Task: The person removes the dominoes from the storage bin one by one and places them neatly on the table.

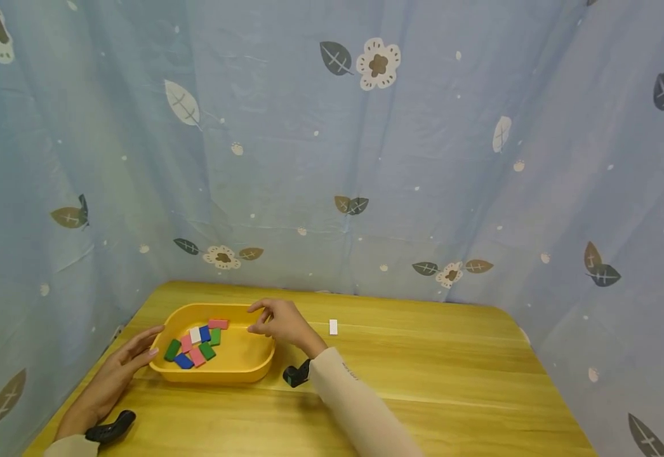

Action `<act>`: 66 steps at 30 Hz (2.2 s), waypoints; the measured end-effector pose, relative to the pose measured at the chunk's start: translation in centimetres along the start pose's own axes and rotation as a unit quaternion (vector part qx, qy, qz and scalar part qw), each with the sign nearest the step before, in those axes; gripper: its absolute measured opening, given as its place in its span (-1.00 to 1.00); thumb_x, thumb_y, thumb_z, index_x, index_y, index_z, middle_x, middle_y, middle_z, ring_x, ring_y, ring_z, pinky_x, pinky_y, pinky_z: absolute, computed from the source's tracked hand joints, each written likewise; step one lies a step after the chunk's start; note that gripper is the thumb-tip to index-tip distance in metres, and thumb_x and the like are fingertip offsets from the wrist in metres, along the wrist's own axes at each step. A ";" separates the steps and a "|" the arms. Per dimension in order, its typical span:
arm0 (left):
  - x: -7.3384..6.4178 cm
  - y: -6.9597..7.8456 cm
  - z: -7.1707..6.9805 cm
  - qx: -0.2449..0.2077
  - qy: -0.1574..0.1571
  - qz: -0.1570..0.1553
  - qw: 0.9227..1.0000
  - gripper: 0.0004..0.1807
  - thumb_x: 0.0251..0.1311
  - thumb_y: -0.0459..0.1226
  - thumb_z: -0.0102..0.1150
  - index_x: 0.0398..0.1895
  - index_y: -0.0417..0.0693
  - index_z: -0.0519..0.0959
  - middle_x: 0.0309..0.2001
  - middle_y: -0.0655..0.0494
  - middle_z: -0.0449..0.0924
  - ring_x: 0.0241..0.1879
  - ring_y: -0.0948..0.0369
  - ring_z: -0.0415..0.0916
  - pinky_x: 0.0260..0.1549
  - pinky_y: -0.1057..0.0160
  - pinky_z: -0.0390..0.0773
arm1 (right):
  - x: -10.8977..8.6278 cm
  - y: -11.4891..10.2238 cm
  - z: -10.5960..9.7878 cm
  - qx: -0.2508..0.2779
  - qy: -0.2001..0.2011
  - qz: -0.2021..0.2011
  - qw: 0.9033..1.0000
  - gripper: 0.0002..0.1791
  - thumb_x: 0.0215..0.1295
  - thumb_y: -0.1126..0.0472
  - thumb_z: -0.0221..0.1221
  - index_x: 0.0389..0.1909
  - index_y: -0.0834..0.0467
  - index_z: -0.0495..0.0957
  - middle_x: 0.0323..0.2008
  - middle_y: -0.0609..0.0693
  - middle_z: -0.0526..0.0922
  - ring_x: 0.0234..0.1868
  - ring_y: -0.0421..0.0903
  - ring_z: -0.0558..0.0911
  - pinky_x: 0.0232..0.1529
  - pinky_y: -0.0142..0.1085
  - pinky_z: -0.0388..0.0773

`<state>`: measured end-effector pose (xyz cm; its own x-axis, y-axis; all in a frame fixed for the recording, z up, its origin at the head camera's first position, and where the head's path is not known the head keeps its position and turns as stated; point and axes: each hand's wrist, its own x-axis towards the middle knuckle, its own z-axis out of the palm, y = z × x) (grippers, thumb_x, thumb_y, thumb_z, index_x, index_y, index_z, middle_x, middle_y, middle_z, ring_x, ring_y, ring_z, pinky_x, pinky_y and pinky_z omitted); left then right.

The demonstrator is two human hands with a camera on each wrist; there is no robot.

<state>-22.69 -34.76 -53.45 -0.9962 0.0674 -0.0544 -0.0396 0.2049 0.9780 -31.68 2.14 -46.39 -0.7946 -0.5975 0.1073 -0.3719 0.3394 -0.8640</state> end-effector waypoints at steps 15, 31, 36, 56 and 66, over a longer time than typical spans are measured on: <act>-0.3 0.0 -0.1 0.008 -0.002 0.009 1.000 -0.30 0.54 0.00 0.06 0.64 0.09 0.13 0.58 -0.13 0.08 0.42 0.26 0.13 0.01 0.60 0.33 | 1.4 -0.8 3.8 -0.007 -0.058 0.010 0.998 -0.59 0.32 0.21 0.41 0.17 0.12 0.64 -0.43 -0.09 0.68 -0.51 0.21 0.65 -0.43 -0.12 0.69; -0.4 0.1 -0.2 -0.003 -0.004 0.004 1.000 -0.29 0.56 -0.01 0.05 0.64 0.08 0.10 0.59 -0.13 0.03 0.51 -0.06 -0.02 0.02 0.58 0.37 | 1.9 -0.9 6.1 -0.002 -0.081 0.032 0.996 -0.53 0.28 0.26 0.42 0.19 0.24 0.60 -0.45 -0.06 0.70 -0.57 0.07 0.67 -0.48 -0.23 0.67; -0.3 0.2 -0.1 -0.007 -0.005 0.002 1.000 -0.28 0.55 -0.01 0.06 0.65 0.05 0.09 0.59 -0.13 0.02 0.53 -0.12 -0.05 0.01 0.58 0.37 | 2.1 -1.1 6.3 -0.041 -0.089 0.048 0.994 -0.51 0.24 0.28 0.45 0.19 0.22 0.61 -0.48 -0.10 0.67 -0.58 0.05 0.65 -0.52 -0.24 0.64; -0.3 -0.2 -0.1 -0.011 0.000 0.007 1.000 -0.29 0.54 -0.03 0.09 0.63 0.03 0.13 0.56 -0.12 0.06 0.29 0.45 0.17 0.03 0.57 0.41 | 3.1 -0.5 8.0 -0.074 -0.090 0.074 0.990 -0.54 0.20 0.24 0.48 0.14 0.10 0.66 -0.52 -0.12 0.66 -0.51 -0.14 0.63 -0.43 -0.40 0.52; -0.3 -0.3 -0.1 -0.015 0.002 0.016 1.000 -0.31 0.54 -0.07 0.10 0.62 0.02 0.15 0.57 -0.12 0.05 0.24 0.51 0.22 0.04 0.56 0.41 | 3.8 0.0 8.7 -0.069 -0.081 0.078 0.991 -0.49 0.16 0.23 0.51 0.17 0.07 0.67 -0.53 -0.12 0.65 -0.51 -0.18 0.58 -0.43 -0.40 0.48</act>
<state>-22.39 -34.98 -53.74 -0.9974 0.0692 -0.0212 -0.0090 0.1731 0.9849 -30.50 -6.47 -50.25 -0.7649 -0.6344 -0.1117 -0.3218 0.5265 -0.7869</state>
